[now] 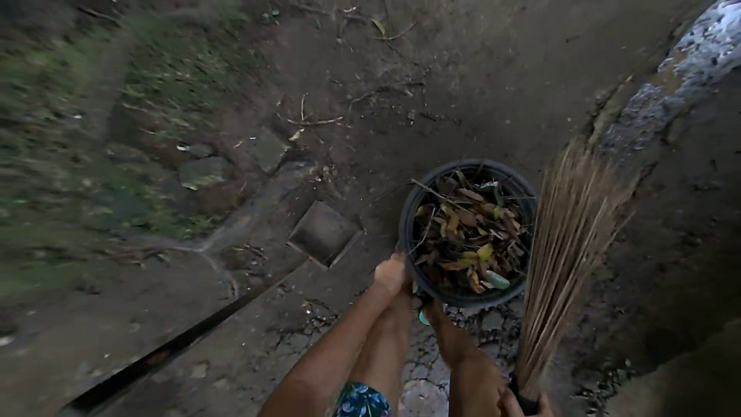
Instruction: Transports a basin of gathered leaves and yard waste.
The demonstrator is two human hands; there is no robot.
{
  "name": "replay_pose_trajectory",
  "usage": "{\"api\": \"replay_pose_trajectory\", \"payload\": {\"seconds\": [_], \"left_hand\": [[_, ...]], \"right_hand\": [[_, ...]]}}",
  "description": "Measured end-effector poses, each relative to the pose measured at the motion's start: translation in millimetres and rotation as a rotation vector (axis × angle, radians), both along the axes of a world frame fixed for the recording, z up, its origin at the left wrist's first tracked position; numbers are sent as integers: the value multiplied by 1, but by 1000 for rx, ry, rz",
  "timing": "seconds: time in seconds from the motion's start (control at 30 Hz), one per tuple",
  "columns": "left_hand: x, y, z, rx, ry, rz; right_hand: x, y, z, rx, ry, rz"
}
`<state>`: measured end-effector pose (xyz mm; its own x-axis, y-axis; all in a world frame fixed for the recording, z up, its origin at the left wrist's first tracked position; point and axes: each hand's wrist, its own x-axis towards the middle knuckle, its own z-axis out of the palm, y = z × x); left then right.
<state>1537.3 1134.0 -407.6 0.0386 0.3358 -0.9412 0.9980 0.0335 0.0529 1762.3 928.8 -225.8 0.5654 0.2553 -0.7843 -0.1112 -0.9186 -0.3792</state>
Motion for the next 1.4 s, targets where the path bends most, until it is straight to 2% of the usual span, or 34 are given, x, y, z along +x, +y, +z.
{"api": "replay_pose_trajectory", "payload": {"seconds": [0.13, 0.2, 0.3, 0.4, 0.53, 0.63, 0.7, 0.8, 0.87, 0.93, 1.07, 1.17, 1.3, 1.4], "left_hand": [[18, -17, 20, 41, -102, 69], [32, -28, 8, 40, -118, 203], [55, -43, -29, -13, -205, 306], [82, -44, -64, -44, -192, 245], [105, -31, -95, -79, -109, 58], [103, -12, -92, -94, -71, -120], [88, 8, -80, -62, -108, -93], [52, 32, -71, 192, -162, 163], [27, 39, -83, 466, -144, 347], [6, 48, -104, 555, -93, 482], [-12, 70, -137, 309, -147, 656], [-10, 83, -140, 174, -159, 667], [-22, 94, -137, 151, -193, 714], [-42, 102, -121, 159, -217, 743]], "right_hand": [[8, -13, -17, -15, -118, 22], [20, -13, -37, -30, -178, -1], [45, -5, -87, 0, -256, -119], [72, 19, -137, 30, -286, -279], [109, 65, -190, 46, -308, -461], [140, 89, -218, 50, -303, -540], [157, 99, -233, 36, -287, -535], [176, 103, -249, 7, -244, -490], [185, 102, -260, -23, -205, -442], [188, 102, -271, -33, -171, -402], [187, 102, -289, -4, -105, -326], [185, 103, -285, -14, -81, -278], [181, 107, -286, 86, -36, -332], [165, 124, -267, 151, -5, -440]]}}
